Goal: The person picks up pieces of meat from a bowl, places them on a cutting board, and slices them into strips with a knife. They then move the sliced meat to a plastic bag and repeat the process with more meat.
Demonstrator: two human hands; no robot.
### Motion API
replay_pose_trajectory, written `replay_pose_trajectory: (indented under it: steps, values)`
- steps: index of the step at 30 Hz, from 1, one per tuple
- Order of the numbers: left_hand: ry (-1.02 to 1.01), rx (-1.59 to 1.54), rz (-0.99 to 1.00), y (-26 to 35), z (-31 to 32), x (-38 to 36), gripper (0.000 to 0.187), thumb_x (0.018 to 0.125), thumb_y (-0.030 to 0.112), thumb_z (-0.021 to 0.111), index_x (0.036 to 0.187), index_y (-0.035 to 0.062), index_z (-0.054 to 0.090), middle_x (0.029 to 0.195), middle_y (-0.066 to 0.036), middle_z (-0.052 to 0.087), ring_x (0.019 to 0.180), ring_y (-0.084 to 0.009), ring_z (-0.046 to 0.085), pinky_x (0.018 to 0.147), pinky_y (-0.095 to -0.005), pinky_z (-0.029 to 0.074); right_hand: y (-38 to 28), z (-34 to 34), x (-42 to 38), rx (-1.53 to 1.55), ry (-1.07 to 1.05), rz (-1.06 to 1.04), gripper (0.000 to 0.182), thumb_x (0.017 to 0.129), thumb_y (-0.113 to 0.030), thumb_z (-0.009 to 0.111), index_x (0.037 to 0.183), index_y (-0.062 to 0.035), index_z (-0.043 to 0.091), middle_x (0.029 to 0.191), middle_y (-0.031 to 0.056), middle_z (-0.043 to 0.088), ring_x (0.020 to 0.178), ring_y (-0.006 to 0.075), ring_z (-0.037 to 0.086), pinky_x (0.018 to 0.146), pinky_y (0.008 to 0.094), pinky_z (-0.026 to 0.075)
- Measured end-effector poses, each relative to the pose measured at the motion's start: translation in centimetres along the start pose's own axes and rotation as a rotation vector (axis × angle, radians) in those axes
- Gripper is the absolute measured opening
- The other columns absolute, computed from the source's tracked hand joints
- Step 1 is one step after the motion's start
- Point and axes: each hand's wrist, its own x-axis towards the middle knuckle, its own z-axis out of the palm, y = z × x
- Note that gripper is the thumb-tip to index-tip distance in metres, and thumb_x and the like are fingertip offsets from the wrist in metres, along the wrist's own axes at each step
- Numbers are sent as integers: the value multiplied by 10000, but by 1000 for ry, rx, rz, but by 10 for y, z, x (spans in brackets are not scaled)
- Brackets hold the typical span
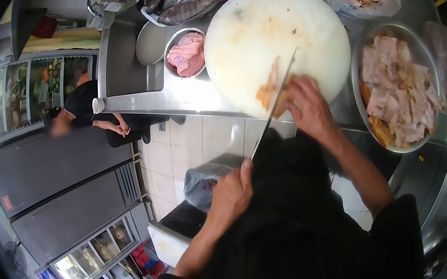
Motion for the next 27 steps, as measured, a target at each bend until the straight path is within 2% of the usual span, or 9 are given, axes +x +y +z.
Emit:
replay_pose_trajectory:
  steps: [5,8,11,14,18,21,24,27]
  values:
    - [-2,57,-37,-20,-1,-36,587,1097,406,422,846,-59,677,825,-376,648,816,-585,628,760,-642,490,-1,-2,2,34,-5,24,356,807,-47,754,1144,3,653,1255,175,589,1223,399,530,1040,463,479]
    - [-78,115,-41,-30,8,-24,599,1092,424,425,852,-62,683,807,-379,643,801,-590,627,748,-644,497,-2,-2,-2,42,-10,32,348,810,-39,749,1142,1,654,1256,173,589,1217,400,533,1034,465,481]
    - [108,190,259,-22,40,21,639,1091,444,412,815,-63,687,801,-379,640,820,-597,624,775,-642,499,-2,-2,1,31,-2,20,334,820,-27,738,1141,-1,650,1253,170,589,1211,401,537,1030,467,482]
    - [16,14,34,11,20,49,671,1092,451,405,777,-74,679,807,-384,636,822,-603,616,787,-641,492,2,-5,3,23,-10,-12,322,831,-14,724,1142,4,640,1252,168,585,1205,398,540,1027,467,483]
    - [57,-71,50,8,6,33,674,1094,456,404,775,-75,669,808,-382,635,838,-592,615,805,-640,475,1,-7,-1,27,12,13,318,843,-5,710,1151,9,631,1262,169,578,1202,395,543,1021,465,489]
    - [37,-24,40,5,6,11,637,1093,445,416,791,-60,661,794,-374,637,842,-582,622,802,-634,478,2,-4,-1,24,22,15,323,845,-2,706,1159,6,631,1268,173,577,1203,396,544,1015,463,493]
    - [-46,10,-38,-3,8,-8,652,1109,460,355,865,-52,677,840,-367,638,925,-576,609,795,-590,476,2,-5,-1,24,30,20,328,844,2,702,1164,8,630,1266,175,577,1200,399,545,1013,462,495]
    - [-45,62,-73,-20,8,-32,567,1095,404,427,835,-48,651,797,-367,645,814,-590,620,765,-644,487,2,-5,0,39,31,19,331,845,4,698,1168,15,627,1263,180,579,1194,403,549,1011,461,494]
